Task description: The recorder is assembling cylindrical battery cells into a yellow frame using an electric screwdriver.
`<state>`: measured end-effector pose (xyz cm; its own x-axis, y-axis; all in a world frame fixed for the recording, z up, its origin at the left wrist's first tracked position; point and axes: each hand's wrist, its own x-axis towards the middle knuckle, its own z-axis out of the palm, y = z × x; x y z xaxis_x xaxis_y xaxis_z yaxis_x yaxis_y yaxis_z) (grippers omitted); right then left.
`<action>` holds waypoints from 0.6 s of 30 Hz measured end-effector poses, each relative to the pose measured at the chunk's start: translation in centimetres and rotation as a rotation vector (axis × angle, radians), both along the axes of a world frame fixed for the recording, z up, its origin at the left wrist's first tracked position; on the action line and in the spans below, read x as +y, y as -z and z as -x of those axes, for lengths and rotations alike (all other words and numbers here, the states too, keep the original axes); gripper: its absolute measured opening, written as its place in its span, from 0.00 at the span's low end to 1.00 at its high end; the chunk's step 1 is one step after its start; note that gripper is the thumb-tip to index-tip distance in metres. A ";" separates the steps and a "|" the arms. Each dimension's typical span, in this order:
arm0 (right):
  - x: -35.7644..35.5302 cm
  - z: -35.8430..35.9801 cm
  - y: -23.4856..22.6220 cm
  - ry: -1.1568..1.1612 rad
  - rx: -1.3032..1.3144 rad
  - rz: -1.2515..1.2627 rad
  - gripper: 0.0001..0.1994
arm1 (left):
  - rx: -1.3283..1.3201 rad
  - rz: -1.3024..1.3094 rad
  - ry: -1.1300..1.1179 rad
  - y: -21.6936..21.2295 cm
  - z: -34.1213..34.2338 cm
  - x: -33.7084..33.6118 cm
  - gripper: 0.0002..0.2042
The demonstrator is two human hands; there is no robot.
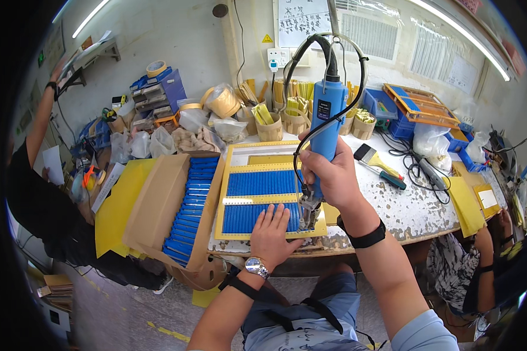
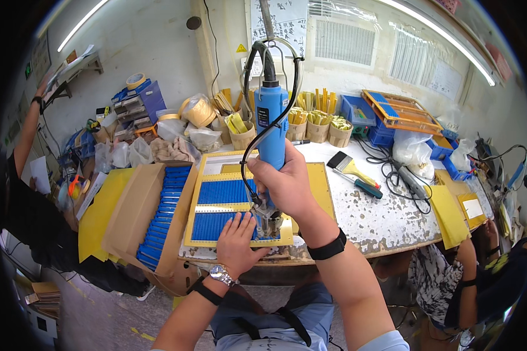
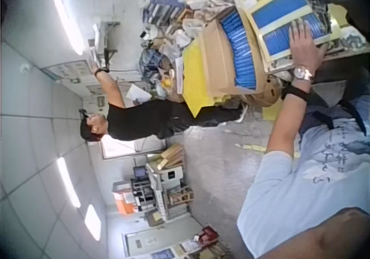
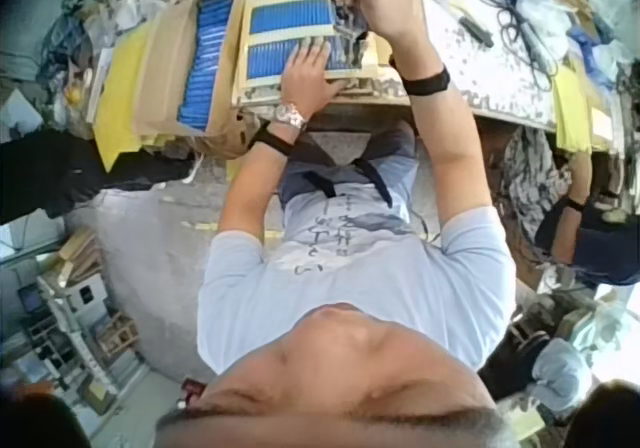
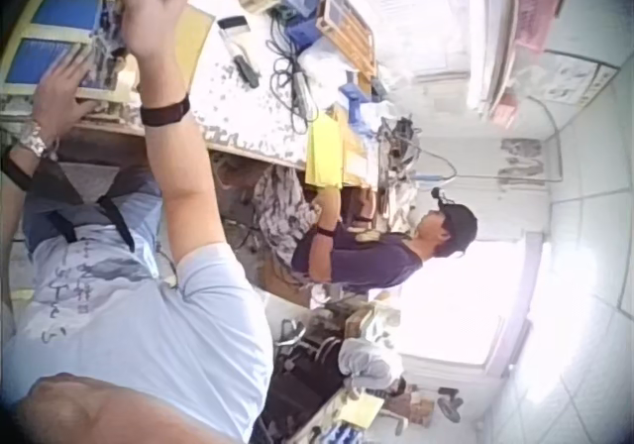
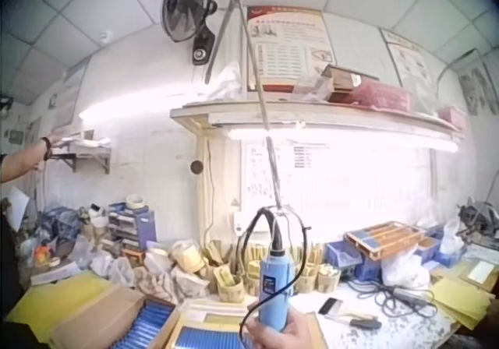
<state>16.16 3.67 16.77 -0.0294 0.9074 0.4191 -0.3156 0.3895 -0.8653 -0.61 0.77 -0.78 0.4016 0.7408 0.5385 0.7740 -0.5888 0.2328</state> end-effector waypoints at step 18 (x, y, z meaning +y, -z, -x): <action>-0.3 0.8 1.7 0.028 -0.021 -0.101 0.11 | -0.029 0.007 0.007 0.5 1.0 -0.4 0.42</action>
<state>15.37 3.37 15.03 -0.0144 0.8610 0.5084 -0.2856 0.4838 -0.8273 -1.65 0.34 -1.28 0.3910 0.7422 0.5444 0.7631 -0.5921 0.2591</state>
